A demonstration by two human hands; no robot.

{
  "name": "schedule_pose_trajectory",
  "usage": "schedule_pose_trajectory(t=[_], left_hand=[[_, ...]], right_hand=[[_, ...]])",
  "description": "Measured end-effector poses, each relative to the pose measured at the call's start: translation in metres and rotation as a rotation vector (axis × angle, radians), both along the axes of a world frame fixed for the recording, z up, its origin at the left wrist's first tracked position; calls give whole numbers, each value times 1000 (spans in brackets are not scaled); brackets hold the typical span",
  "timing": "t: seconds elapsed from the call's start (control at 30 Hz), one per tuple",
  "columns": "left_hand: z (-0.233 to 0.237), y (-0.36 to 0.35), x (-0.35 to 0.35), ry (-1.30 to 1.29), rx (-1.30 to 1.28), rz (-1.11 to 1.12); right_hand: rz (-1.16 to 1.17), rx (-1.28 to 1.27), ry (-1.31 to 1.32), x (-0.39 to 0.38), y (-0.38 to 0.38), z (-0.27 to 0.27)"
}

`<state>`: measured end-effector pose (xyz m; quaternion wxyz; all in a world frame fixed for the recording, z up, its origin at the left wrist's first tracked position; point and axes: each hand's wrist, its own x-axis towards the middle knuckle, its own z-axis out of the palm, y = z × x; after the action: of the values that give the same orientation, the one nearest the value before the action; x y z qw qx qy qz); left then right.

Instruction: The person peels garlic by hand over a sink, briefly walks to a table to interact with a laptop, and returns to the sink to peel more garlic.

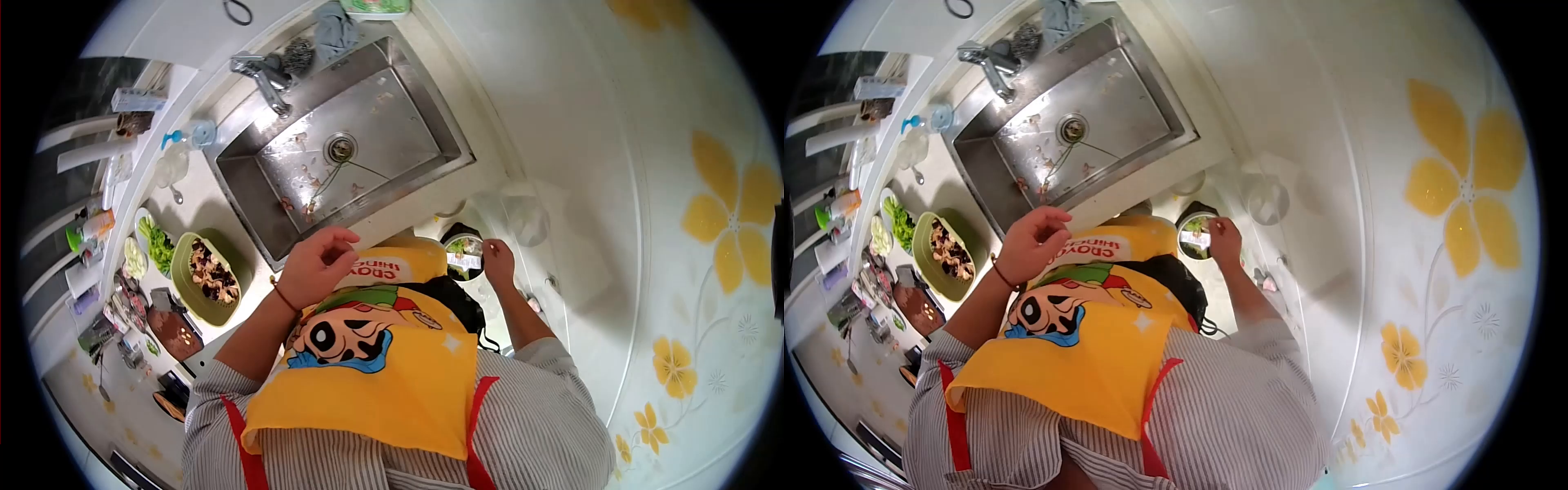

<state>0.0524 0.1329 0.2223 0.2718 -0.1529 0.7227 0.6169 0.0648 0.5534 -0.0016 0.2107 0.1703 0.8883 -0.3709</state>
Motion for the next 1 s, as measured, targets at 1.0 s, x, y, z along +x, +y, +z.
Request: schedule_pose_trajectory(t=[1.0], left_hand=[[31,-212,200,703,-294,318]], right_hand=[[614,-764,-287,40,-449,222]])
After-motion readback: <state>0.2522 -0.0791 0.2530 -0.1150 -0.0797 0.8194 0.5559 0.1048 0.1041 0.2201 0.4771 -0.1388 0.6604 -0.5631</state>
